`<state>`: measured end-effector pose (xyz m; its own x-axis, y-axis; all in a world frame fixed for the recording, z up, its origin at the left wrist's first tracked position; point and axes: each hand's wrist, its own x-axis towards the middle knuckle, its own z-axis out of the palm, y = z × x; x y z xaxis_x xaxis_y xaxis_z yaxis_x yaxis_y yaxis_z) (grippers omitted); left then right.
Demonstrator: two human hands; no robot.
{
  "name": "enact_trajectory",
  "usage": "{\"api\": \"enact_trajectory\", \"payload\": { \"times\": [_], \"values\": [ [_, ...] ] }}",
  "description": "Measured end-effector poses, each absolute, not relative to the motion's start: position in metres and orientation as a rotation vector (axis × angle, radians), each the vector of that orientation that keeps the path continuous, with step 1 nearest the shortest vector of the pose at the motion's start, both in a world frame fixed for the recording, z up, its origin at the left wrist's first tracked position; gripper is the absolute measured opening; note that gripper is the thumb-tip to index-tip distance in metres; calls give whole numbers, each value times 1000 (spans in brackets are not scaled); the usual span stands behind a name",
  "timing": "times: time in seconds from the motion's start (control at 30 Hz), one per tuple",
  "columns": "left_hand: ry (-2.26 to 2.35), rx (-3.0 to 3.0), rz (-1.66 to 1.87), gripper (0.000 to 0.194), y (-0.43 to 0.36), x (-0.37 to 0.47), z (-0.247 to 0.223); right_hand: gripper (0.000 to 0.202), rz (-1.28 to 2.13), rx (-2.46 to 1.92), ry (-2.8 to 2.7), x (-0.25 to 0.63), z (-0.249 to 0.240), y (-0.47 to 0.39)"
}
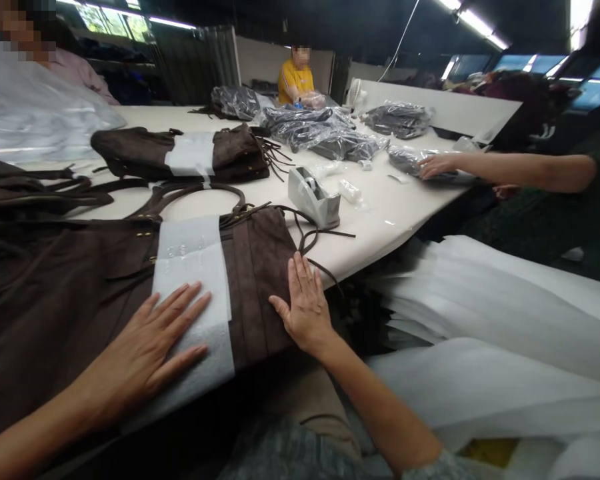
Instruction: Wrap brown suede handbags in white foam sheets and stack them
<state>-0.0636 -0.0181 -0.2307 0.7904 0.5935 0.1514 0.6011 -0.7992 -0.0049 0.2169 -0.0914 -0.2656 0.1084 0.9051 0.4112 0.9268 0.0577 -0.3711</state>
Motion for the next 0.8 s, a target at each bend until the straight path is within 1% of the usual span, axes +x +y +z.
{"api": "enact_trajectory", "payload": {
  "times": [0.07,0.17,0.3,0.4,0.47,0.6,0.7,0.8],
  "values": [
    [-1011,-2917,-233,70,-20,-64,-227,66,16,-1793,-1526,209,-275,-111],
    [-1037,-2940,-160,72,-20,-63,-223,61,278,-1669,-1019,202,-285,-129],
    [-1055,-2968,-101,75,-14,-66,-224,61,900,-1385,-503,207,-294,-131],
    [-1064,-2975,-121,73,-10,-68,-227,58,1391,-1010,-347,216,-302,-127],
    [-1094,-2983,-103,71,-10,-68,-226,57,1563,-880,-299,220,-305,-128],
    [-1200,-3036,39,69,-24,-62,-208,58,1617,-991,-295,223,-299,-140],
    [-1322,-3072,134,70,-34,-54,-191,64,1621,-1167,-382,230,-298,-145],
    [-1402,-3048,121,67,-41,-52,-182,71,1470,-1428,-523,238,-303,-145]
  ]
}}
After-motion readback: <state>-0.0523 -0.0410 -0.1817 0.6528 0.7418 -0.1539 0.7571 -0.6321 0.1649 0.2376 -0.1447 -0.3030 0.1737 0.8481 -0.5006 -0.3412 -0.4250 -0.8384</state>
